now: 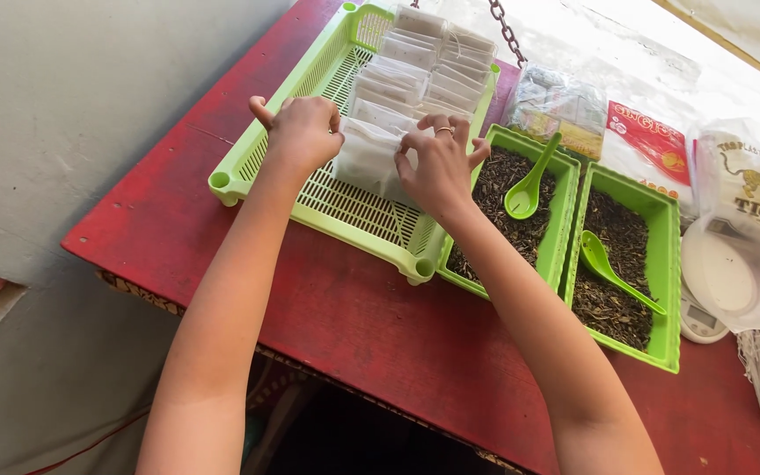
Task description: The person fills white tea bags with loose tea leaves using a green plastic spoon. They scoop tea from green trays, pour it into the bags, and place the filled bags onto a green tray. The person also weighs the filled tea bags on a digital scale.
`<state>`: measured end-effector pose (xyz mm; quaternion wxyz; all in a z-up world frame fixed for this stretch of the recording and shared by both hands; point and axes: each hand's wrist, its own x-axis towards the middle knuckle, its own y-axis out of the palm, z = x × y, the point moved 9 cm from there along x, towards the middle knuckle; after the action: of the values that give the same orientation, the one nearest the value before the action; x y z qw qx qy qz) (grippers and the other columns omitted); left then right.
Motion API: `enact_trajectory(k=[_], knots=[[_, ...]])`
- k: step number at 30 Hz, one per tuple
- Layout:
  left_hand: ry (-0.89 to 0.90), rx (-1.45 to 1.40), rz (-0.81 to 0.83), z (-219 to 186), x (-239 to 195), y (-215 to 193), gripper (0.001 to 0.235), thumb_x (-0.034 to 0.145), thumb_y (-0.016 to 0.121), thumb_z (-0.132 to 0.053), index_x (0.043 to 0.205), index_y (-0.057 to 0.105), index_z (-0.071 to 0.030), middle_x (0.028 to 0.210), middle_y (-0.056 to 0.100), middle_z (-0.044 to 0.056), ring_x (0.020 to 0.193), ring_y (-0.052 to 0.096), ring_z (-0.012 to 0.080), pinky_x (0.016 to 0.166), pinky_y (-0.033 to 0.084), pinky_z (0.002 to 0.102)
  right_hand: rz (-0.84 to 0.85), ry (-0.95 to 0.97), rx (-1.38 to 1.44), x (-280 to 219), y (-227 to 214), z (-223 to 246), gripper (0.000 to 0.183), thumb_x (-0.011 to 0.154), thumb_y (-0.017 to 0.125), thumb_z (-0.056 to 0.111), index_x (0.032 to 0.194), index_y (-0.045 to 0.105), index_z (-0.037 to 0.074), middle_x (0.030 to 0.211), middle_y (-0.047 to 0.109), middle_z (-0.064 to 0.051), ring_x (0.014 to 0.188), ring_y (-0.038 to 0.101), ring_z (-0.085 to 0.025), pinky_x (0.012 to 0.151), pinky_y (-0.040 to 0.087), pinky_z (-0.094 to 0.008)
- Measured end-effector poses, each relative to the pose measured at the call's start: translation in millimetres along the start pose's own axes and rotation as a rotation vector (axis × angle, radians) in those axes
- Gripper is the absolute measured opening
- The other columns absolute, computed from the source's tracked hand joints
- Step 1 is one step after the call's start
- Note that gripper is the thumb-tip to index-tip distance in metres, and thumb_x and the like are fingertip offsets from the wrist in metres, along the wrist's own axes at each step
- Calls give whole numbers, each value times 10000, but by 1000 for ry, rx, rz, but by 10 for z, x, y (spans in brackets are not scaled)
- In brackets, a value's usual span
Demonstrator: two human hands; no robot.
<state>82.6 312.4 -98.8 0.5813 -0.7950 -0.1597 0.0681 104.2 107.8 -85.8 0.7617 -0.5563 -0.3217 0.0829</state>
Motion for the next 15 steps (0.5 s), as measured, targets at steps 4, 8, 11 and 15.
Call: enact_trajectory(k=[4, 8, 11, 15], knots=[[3, 40, -26, 30, 76, 30, 194, 834, 547, -306, 861, 735, -346, 1005, 711, 22, 1157, 604, 303, 1025, 103, 681, -58, -35, -46, 11, -104, 76, 90, 856, 731, 285, 933, 739, 238, 1188, 527, -11, 1251, 385, -302, 932, 236, -612], [46, -4, -107, -68, 15, -132, 172, 858, 569, -324, 964, 702, -294, 1014, 691, 51, 1111, 618, 302, 1018, 119, 673, -67, -14, -48, 48, -104, 25, 162, 877, 724, 314, 1021, 686, 250, 1187, 540, -20, 1255, 400, -296, 933, 226, -607], [72, -8, -166, -145, -16, -229, 175, 870, 607, -315, 1020, 683, -264, 1029, 680, 66, 1104, 617, 305, 1009, 133, 673, -73, 21, -24, 40, -167, -21, 225, 885, 721, 321, 1081, 638, 246, 1175, 566, -31, 1249, 429, -296, 933, 233, -598], [136, 40, -168, -398, -122, -416, 171, 900, 668, -325, 1059, 681, -263, 1083, 636, 16, 1052, 587, 256, 978, 175, 543, -25, 103, 6, 38, -330, -126, 225, 900, 723, 372, 1072, 661, 241, 1268, 612, -39, 1258, 411, -295, 916, 243, -532]])
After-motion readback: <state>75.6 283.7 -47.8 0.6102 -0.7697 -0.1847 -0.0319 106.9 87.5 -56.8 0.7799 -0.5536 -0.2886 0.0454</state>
